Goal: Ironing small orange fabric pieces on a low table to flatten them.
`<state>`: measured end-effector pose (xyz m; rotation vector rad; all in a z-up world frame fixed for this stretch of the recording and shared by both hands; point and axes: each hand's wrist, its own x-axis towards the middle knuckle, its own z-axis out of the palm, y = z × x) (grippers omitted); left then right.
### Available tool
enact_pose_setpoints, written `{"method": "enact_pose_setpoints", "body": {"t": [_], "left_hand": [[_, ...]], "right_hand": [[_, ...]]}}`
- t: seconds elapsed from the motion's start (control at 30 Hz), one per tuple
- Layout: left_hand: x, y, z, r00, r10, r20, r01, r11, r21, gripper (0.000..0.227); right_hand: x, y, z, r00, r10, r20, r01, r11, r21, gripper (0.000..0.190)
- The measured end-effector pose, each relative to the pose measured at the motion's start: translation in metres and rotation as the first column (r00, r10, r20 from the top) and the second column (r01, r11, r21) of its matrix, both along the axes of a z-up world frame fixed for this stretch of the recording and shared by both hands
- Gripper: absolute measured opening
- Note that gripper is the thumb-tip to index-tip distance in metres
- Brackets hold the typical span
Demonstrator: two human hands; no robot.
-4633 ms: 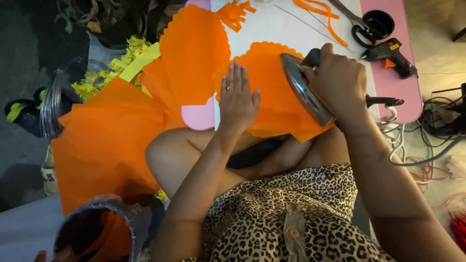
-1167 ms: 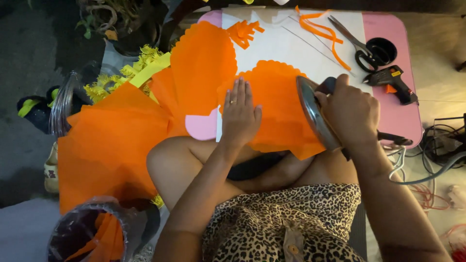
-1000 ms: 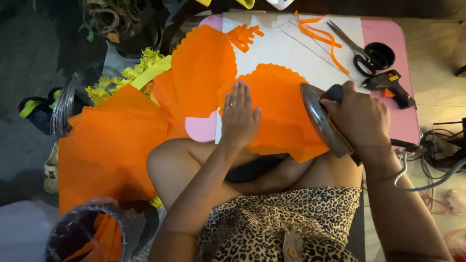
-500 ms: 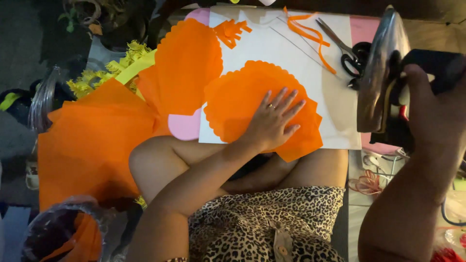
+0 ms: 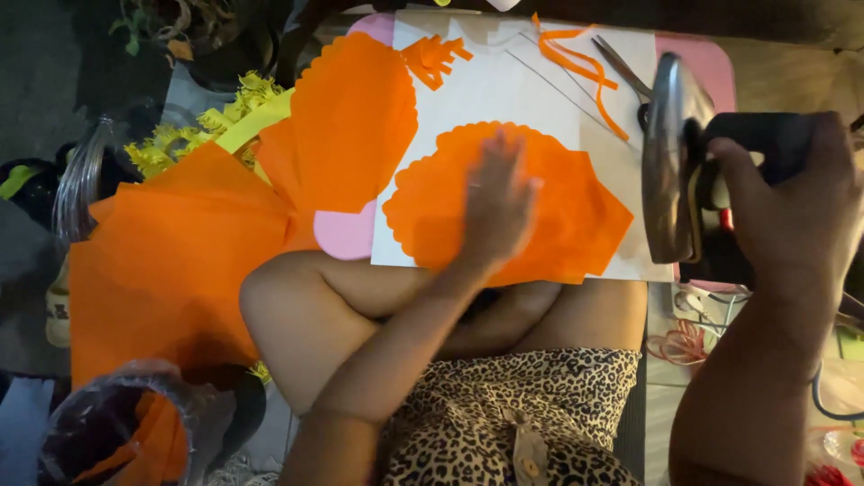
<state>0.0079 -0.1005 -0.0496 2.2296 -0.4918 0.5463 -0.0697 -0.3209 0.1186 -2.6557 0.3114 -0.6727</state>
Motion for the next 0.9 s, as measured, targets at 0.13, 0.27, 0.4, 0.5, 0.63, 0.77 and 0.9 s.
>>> {"method": "enact_pose_setpoints", "body": {"t": [0.13, 0.27, 0.4, 0.5, 0.63, 0.77, 0.9], "left_hand": [[-0.005, 0.072, 0.046, 0.999, 0.020, 0.036, -0.020, 1.000, 0.022, 0.054], [-0.010, 0.090, 0.050, 1.000, -0.024, -0.003, 0.024, 0.980, 0.199, 0.049], [-0.013, 0.084, 0.051, 0.971, 0.023, -0.238, 0.078, 0.911, 0.405, 0.057], [-0.013, 0.084, 0.054, 0.945, 0.062, -0.321, 0.113, 0.859, 0.499, 0.059], [-0.011, 0.086, 0.053, 0.941, 0.043, -0.335, 0.128, 0.872, 0.473, 0.059], [-0.010, 0.085, 0.039, 0.982, 0.014, -0.190, 0.068, 0.907, 0.417, 0.061], [-0.010, 0.085, 0.028, 0.999, 0.007, -0.038, 0.008, 0.924, 0.383, 0.063]], "right_hand": [[0.010, 0.040, 0.015, 0.992, 0.118, -0.032, -0.117, 0.992, 0.043, 0.028], [0.035, 0.084, 0.005, 0.959, 0.075, -0.274, -0.125, 0.977, -0.172, 0.042], [0.070, 0.126, -0.026, 0.854, -0.044, -0.518, -0.125, 0.950, -0.287, 0.044], [0.078, 0.139, -0.042, 0.822, -0.019, -0.569, -0.164, 0.950, -0.268, 0.042], [0.075, 0.141, -0.043, 0.833, -0.044, -0.551, -0.167, 0.930, -0.327, 0.044], [0.068, 0.141, -0.039, 0.886, -0.038, -0.463, -0.197, 0.872, -0.448, 0.046], [0.062, 0.137, -0.036, 0.909, -0.023, -0.417, -0.197, 0.857, -0.477, 0.047]]}}
